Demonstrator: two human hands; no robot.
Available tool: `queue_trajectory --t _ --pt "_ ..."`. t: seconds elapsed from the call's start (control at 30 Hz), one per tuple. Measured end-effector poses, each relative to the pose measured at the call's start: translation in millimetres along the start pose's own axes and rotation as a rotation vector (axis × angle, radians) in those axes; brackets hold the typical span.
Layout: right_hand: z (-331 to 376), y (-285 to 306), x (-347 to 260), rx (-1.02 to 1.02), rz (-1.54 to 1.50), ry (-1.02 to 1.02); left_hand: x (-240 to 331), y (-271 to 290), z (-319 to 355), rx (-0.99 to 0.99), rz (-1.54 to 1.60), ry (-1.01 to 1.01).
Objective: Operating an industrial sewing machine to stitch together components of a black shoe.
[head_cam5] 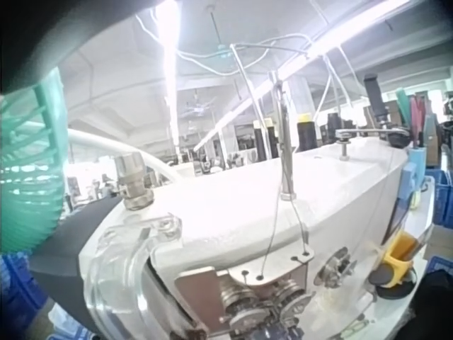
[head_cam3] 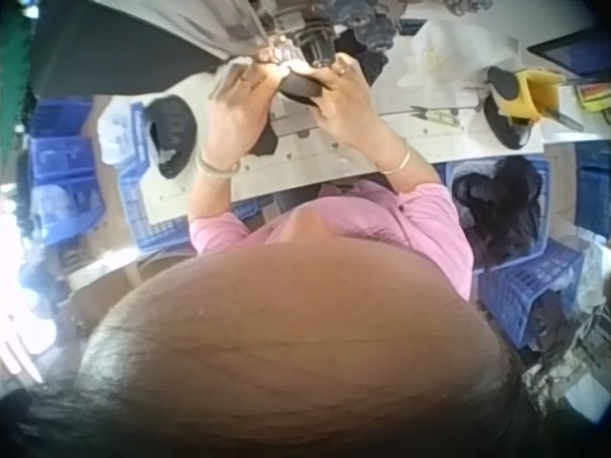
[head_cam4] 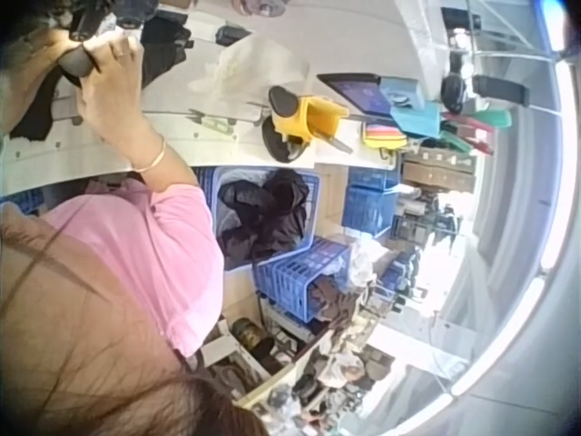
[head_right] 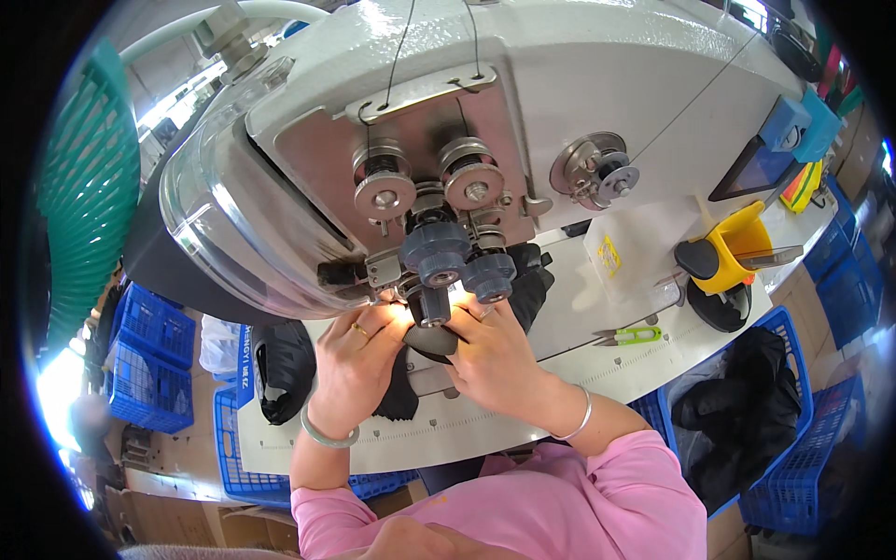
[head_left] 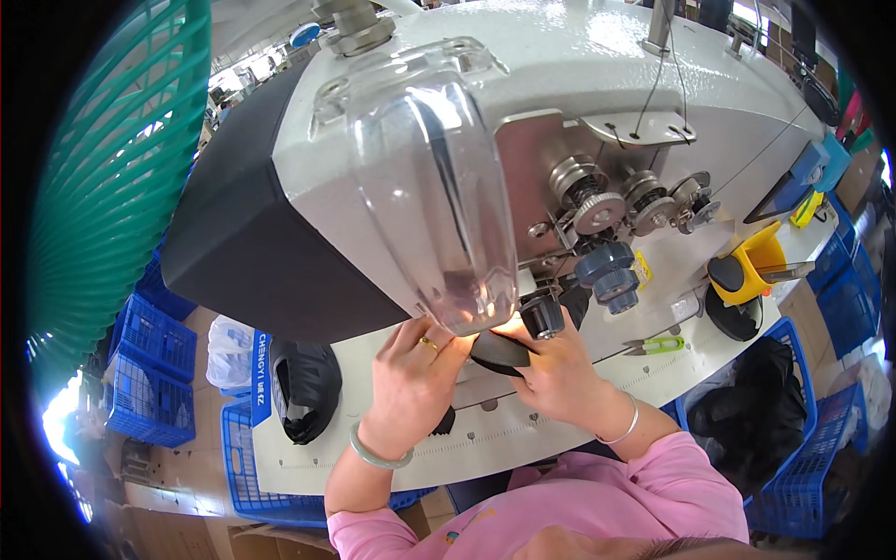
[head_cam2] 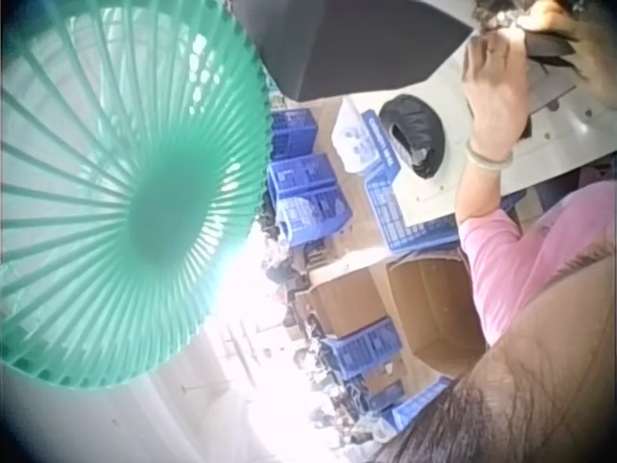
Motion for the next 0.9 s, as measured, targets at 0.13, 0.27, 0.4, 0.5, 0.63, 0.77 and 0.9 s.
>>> queue_trajectory --t 0.13,0.27,0.4,0.5,0.63,0.77,0.9 --pt "-2 1 -1 0.0 0.032 0.008 -2 -1 -2 -0.014 -0.031 0.008" --pt "-3 2 -5 0.012 0.038 0.031 -3 -1 0 -0.017 -0.05 0.013" --pt "2 -5 -2 0.007 0.075 0.032 -3 -1 0 0.011 -0.075 -0.018" --pt "-4 -3 -4 0.022 0.102 0.012 -1 4 -2 0.086 -0.02 -0.005" --pt "-7 -15 10 0.02 -0.094 -0.074 -11 3 0 0.169 0.085 0.094" --pt "-8 -14 10 0.001 -0.141 -0.017 -16 -2 8 0.357 0.088 0.249" --pt "-9 -6 5 0.013 -0.104 0.095 -4 1 6 0.378 -0.006 0.093"
Point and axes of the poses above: each hand's wrist, its own z-axis away from the middle knuckle, its own y-axis out of the back of the hand, x = y × z, the point moved 8 cm from there along -z, towards the middle knuckle, and after that the axes turned 12 degrees about x, right-handed, at the moved point
